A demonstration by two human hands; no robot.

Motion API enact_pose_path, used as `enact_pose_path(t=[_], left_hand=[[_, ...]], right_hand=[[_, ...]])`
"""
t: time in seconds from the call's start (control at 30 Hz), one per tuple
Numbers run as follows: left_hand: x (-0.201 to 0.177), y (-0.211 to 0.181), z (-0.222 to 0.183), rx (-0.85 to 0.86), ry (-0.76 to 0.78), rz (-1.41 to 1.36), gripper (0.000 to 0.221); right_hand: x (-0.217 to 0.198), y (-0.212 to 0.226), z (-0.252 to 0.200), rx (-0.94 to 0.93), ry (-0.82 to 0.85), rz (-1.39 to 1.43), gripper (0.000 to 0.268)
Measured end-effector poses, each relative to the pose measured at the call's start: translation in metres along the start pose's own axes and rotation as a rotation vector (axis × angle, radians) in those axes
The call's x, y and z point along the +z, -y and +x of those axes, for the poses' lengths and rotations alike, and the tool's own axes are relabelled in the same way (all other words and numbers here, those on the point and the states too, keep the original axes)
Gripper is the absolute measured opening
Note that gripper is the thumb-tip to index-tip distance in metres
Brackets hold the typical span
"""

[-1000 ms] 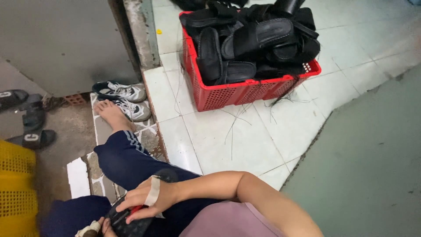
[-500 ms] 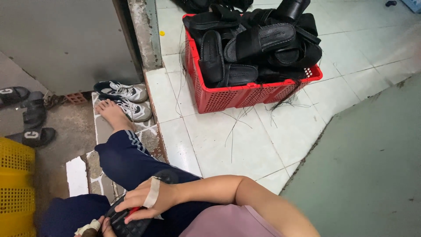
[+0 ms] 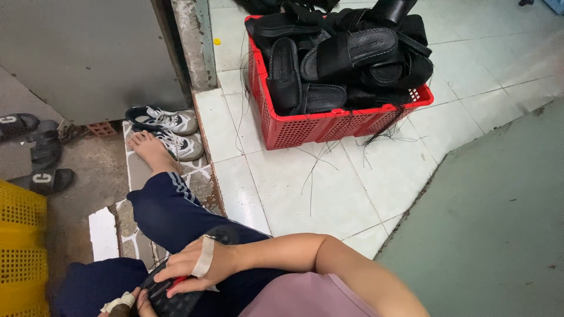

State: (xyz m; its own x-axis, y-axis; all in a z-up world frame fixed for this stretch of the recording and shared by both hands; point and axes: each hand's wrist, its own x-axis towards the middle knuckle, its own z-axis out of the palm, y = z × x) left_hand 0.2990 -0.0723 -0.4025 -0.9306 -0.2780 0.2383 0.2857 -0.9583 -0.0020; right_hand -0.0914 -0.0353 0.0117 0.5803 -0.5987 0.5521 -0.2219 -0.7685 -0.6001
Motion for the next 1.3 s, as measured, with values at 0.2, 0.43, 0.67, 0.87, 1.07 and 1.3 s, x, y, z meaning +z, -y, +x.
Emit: enact_pose_path(t=[0.2, 0.43, 0.67, 0.87, 1.07, 1.3], left_hand=[[-0.010, 0.027, 0.002, 0.407, 0.102, 0.087, 0.097], [-0.011, 0.011, 0.008, 1.122, -0.062, -0.708, 0.090], [0.001, -0.002, 0.028, 1.755, 1.048, -1.922, 0.078], [0.003, -0.006, 0.029, 0.760, 3.293, -1.382, 0.067], [0.014, -0.003, 0.007, 1.100, 3.267, -1.937, 0.056], [0.018, -0.012, 0.011, 1.546, 2.963, -2.699, 0.063]], right_hand=[[0.000, 0.000, 0.000, -0.002, -0.017, 0.014, 0.033], [0.002, -0.002, -0.001, -0.011, -0.004, 0.007, 0.034], [0.002, -0.002, 0.001, -0.037, -0.024, -0.022, 0.034], [0.002, -0.002, 0.001, -0.015, 0.017, -0.020, 0.034], [0.004, -0.003, 0.000, -0.044, -0.037, -0.009, 0.034], [0.002, -0.001, 0.002, -0.021, 0.025, -0.023, 0.034]])
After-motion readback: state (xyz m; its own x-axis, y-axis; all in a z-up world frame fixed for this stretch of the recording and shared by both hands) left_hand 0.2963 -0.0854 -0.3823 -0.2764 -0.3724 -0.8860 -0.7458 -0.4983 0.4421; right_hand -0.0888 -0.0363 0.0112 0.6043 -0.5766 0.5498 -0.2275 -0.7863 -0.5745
